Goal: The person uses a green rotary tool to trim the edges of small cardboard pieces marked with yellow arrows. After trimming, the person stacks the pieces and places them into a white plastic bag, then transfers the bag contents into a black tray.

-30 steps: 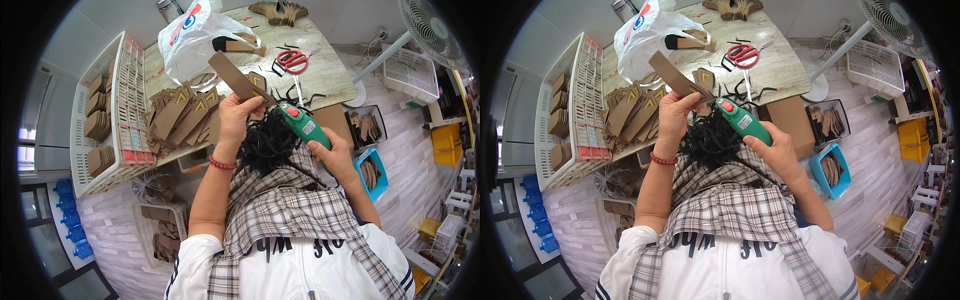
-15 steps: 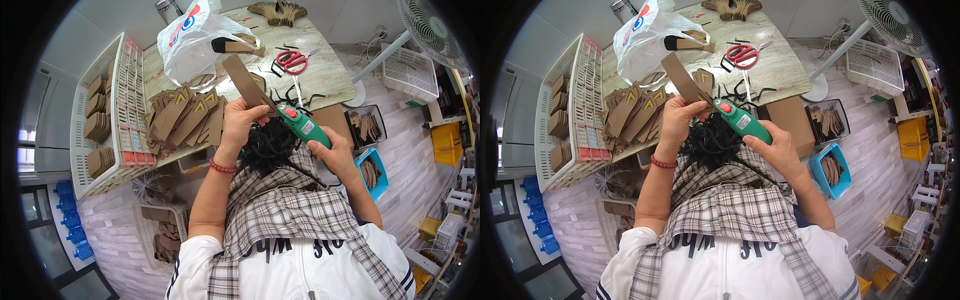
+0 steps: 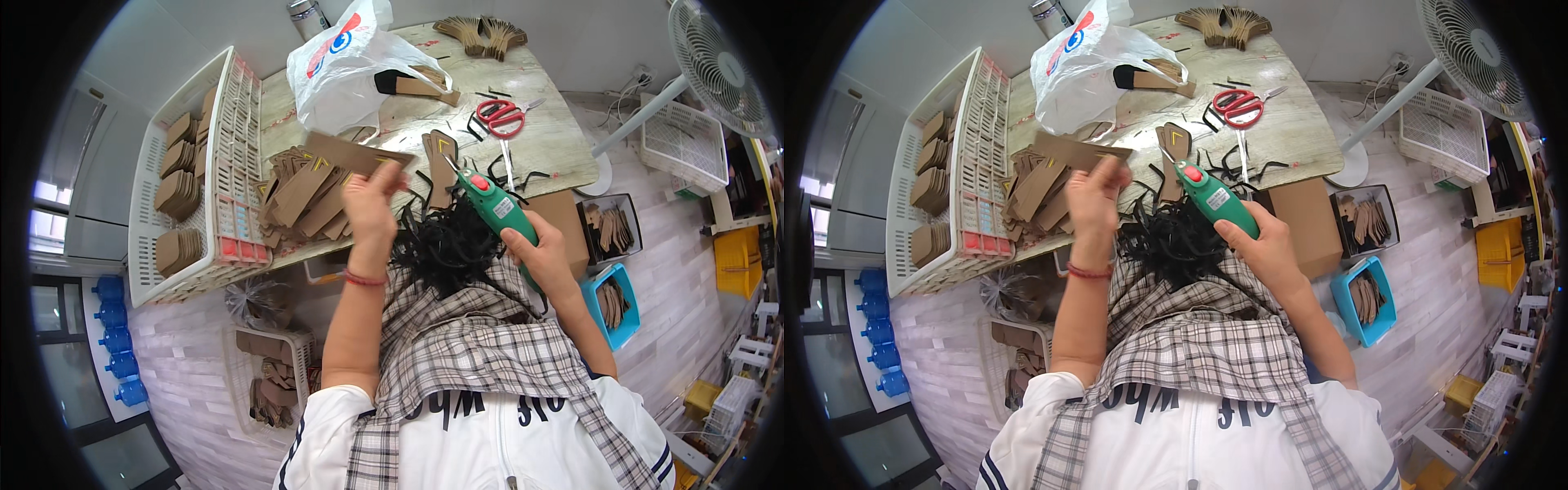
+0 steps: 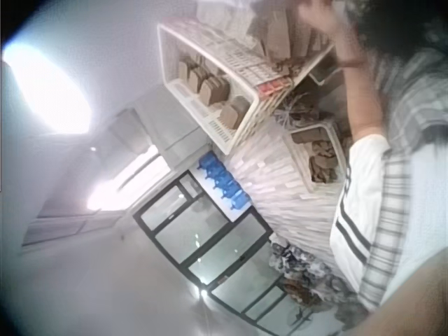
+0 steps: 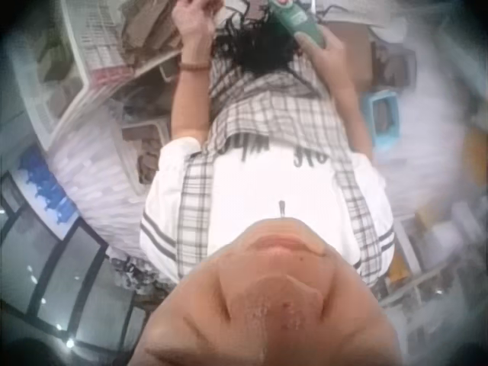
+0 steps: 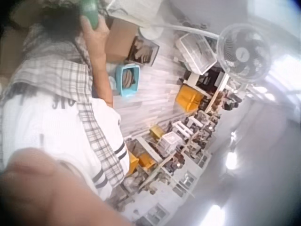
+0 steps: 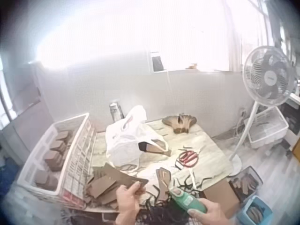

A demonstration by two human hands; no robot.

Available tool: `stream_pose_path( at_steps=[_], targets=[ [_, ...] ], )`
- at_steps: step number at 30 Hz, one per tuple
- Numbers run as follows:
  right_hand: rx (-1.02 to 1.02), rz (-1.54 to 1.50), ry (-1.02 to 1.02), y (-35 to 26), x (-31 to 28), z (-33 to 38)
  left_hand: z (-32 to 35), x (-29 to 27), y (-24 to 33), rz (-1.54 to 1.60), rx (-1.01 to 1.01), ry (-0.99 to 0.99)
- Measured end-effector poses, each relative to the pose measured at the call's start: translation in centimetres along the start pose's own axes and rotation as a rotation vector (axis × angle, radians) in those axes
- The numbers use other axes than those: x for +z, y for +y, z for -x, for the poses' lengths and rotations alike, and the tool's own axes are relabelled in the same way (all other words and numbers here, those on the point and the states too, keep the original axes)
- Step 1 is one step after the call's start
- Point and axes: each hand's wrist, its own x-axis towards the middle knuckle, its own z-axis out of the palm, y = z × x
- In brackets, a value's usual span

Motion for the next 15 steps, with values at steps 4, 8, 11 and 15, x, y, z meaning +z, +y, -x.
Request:
stream_pose_path(
  at_steps=[4,8,11,15],
  targets=[
    [0.016,-0.008,0.017,0.2,-1.0,0.5,-3.7,-1.3,2.1,0.133,-0.073,0.282],
    [0.052,0.006,0.093,1.3,-1.5,0.7,-5.6,0.9,-4.8,-0.626,0.001,0.177],
    [0.082,0.013,0.110,1.8,-1.9,0.8,-7.4,2.7,-10.7,-1.263,0.219,0.134],
    [0.089,0.020,0.138,1.8,-2.2,0.7,-7.9,4.4,-11.6,-1.383,0.193,0.154]
  ],
)
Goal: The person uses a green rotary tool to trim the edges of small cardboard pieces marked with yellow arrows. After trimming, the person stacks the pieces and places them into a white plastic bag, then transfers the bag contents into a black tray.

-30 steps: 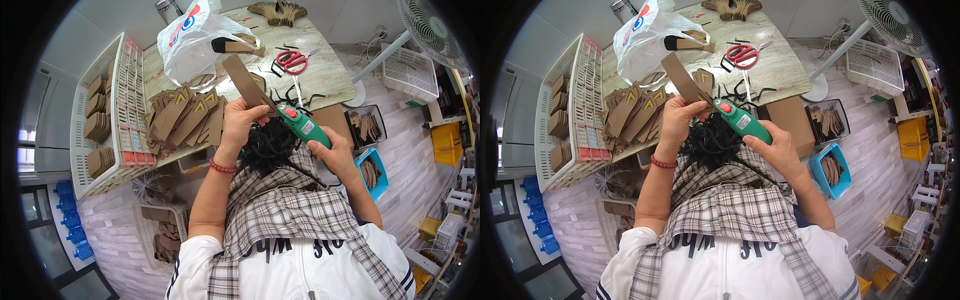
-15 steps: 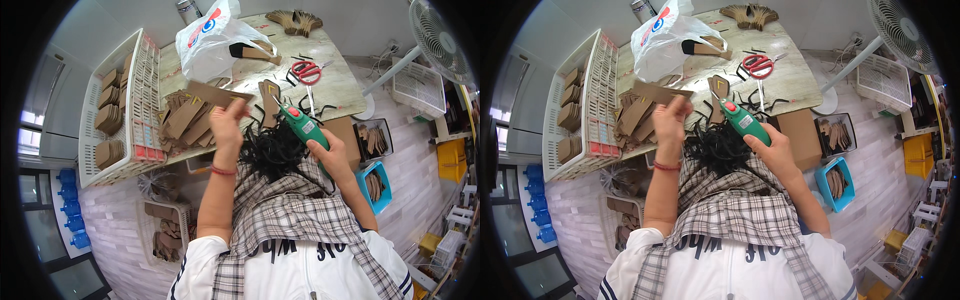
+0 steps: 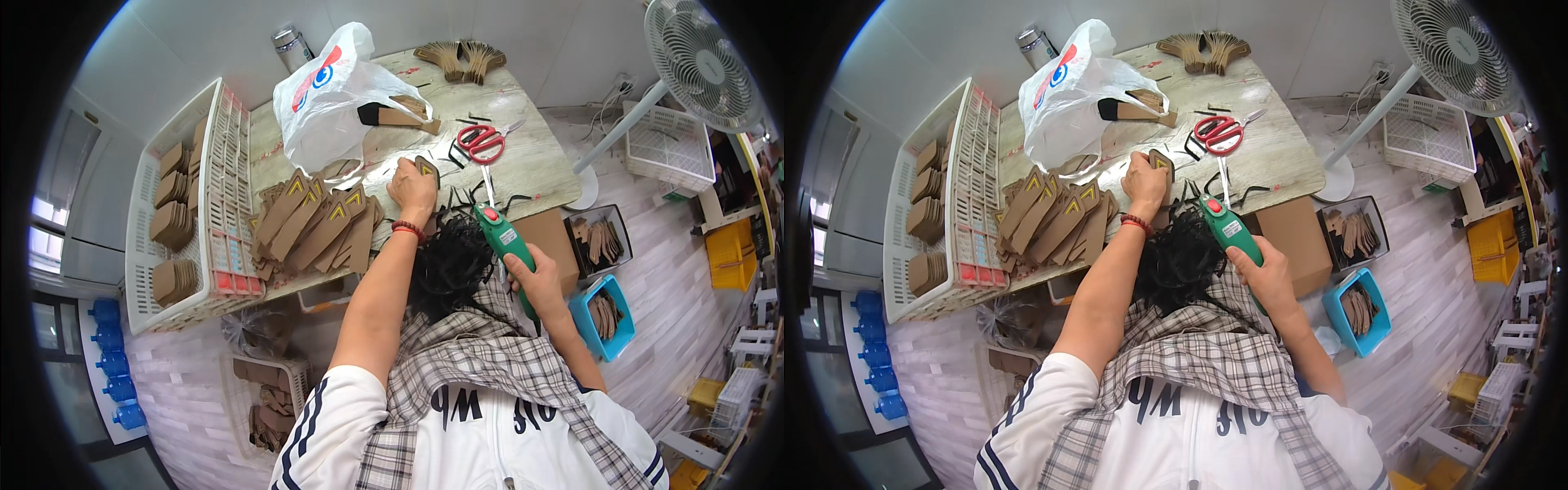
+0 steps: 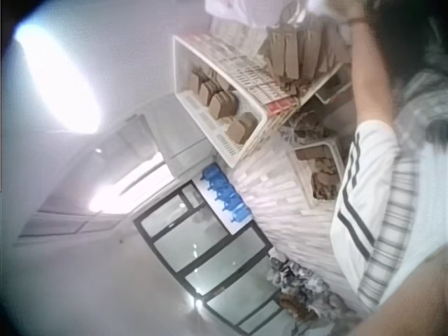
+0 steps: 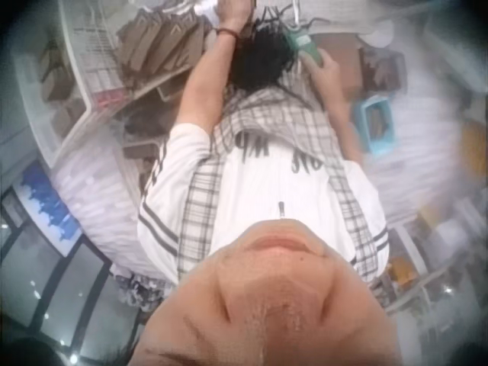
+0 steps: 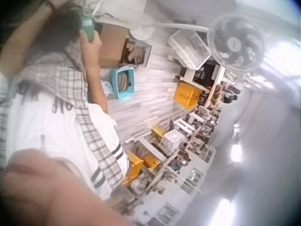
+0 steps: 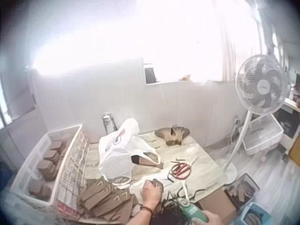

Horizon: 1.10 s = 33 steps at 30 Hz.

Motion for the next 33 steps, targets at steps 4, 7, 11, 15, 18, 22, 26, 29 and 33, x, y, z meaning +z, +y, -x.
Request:
stream_pose_path(
  at_steps=[4,7,11,15,18,22,26,29,33],
  targets=[
    [-0.018,-0.031,0.006,0.4,0.3,-0.3,0.3,0.2,-1.3,0.385,-0.013,0.050],
    [-0.036,-0.012,0.021,0.5,0.4,-1.0,1.1,-2.1,-0.2,0.985,-0.136,-0.014],
    [-0.109,0.012,0.021,-0.4,1.7,-1.3,2.6,-6.5,1.9,1.321,-0.223,-0.065],
    [-0.144,0.044,0.006,-0.7,2.1,-1.3,3.9,-8.2,3.1,1.445,-0.271,-0.088],
    [-0.146,0.024,-0.007,-0.8,2.0,-1.0,4.3,-7.9,3.1,1.461,-0.267,-0.092],
    [-0.142,0.020,-0.008,-0.7,1.8,-1.0,5.2,-7.7,4.1,1.491,-0.303,-0.090],
    [-0.142,0.002,-0.015,-0.8,1.6,-0.9,5.7,-7.4,3.7,1.496,-0.329,-0.158],
    [-0.139,-0.013,-0.020,-0.7,1.5,-1.0,5.8,-7.3,3.5,1.486,-0.339,-0.201],
    [-0.132,-0.027,-0.019,-1.2,1.5,-0.8,6.2,-7.4,3.4,1.470,-0.339,-0.240]
  ],
)
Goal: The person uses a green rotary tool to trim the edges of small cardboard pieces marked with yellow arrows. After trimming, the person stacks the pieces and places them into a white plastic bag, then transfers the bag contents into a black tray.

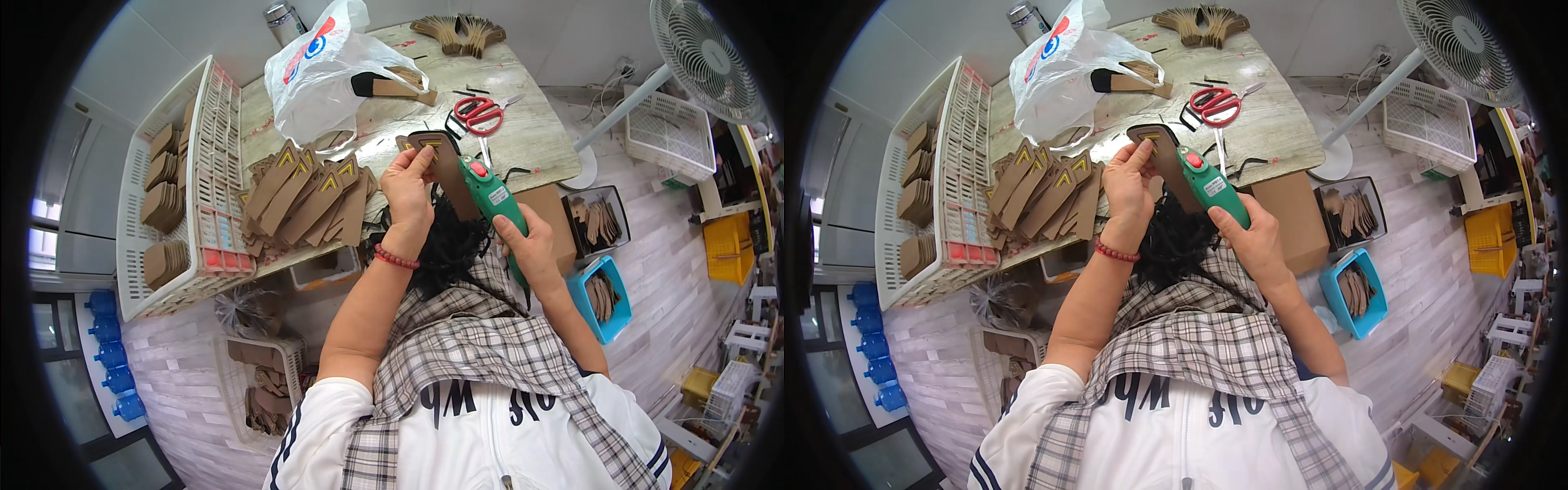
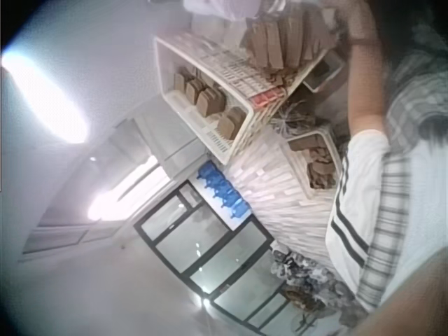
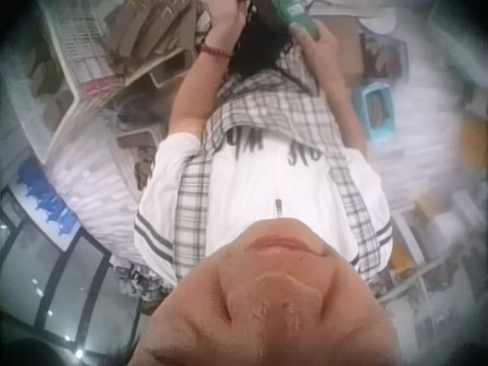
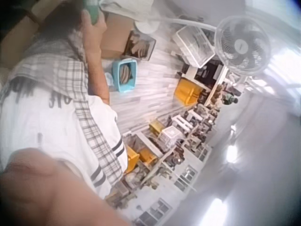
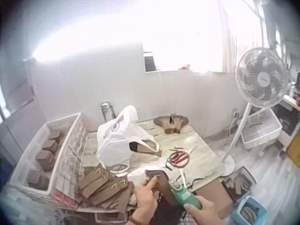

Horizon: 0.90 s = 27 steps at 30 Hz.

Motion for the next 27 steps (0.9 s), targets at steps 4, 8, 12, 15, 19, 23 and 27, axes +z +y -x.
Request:
stream_pose_path(
  at_steps=[4,8,12,15,19,23,27],
  targets=[
    [0.000,-0.006,-0.004,0.0,-0.2,-0.2,0.5,0.3,0.1,-0.053,-0.007,-0.015],
    [-0.005,-0.008,-0.014,-0.1,-0.4,-0.3,0.7,0.1,0.2,-0.109,-0.018,-0.046],
    [-0.005,-0.006,-0.018,-0.2,-0.6,-0.1,1.0,0.0,1.1,-0.155,-0.012,-0.107],
    [0.019,0.012,-0.032,-0.4,-0.8,0.1,1.2,0.1,2.1,-0.213,0.025,-0.115],
    [0.016,0.034,-0.046,-0.2,-0.8,0.4,0.6,-0.4,2.5,-0.317,0.100,-0.130],
    [0.009,0.050,-0.061,-0.2,-0.9,0.4,0.4,-0.5,3.0,-0.430,0.142,-0.174],
    [0.001,0.030,-0.065,0.0,-0.8,0.5,0.6,-0.6,3.2,-0.508,0.124,-0.207]
  ],
)
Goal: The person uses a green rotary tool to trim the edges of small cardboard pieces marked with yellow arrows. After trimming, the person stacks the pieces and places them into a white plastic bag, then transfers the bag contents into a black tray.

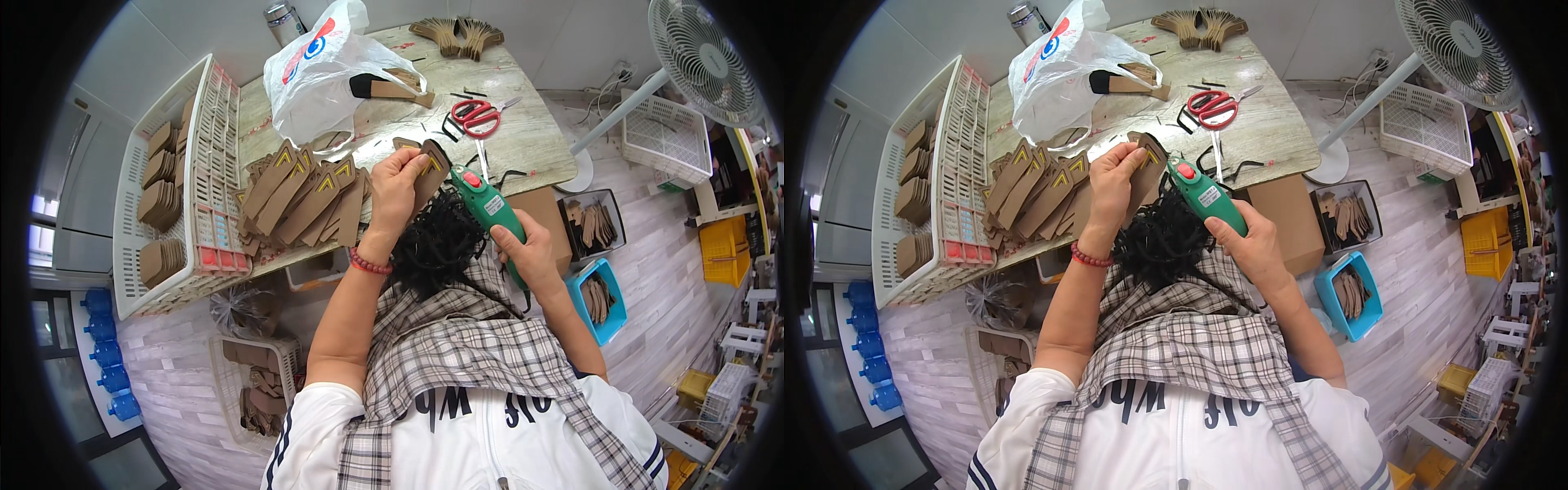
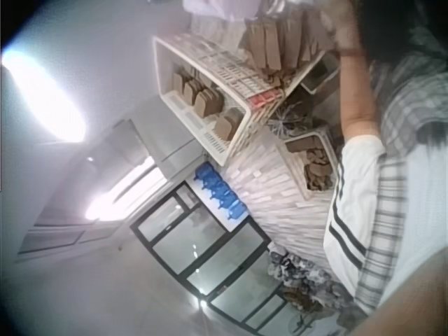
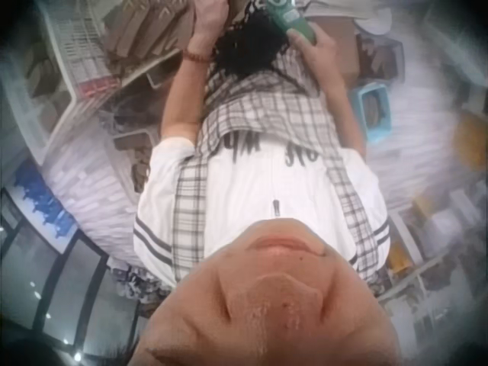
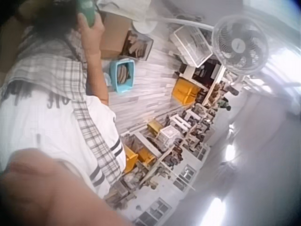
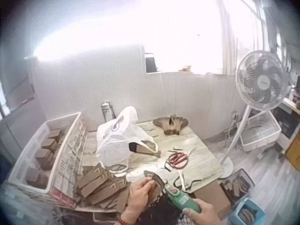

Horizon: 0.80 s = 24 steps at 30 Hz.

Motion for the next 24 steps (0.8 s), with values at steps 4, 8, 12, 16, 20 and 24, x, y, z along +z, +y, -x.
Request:
stream_pose_path(
  at_steps=[4,8,12,16,20,24],
  targets=[
    [-0.009,-0.009,-0.007,-0.1,-0.1,-0.2,0.1,-0.3,-0.4,-0.079,0.028,-0.067],
    [-0.002,-0.004,-0.006,-0.4,-0.2,-0.1,0.6,0.0,0.6,-0.106,-0.022,-0.129],
    [-0.010,-0.017,-0.005,-0.4,-0.2,-0.2,0.0,-0.7,0.3,-0.208,0.022,-0.197],
    [-0.007,-0.002,-0.014,-0.5,-0.4,-0.3,-0.4,-1.4,1.2,-0.334,0.028,-0.267],
    [-0.014,0.036,-0.026,-0.7,-0.2,-0.3,-0.7,-2.4,2.3,-0.529,0.007,-0.328],
    [-0.007,0.000,-0.021,0.1,0.0,-0.5,-1.9,-7.3,5.5,-0.650,0.042,-0.251]
  ],
)
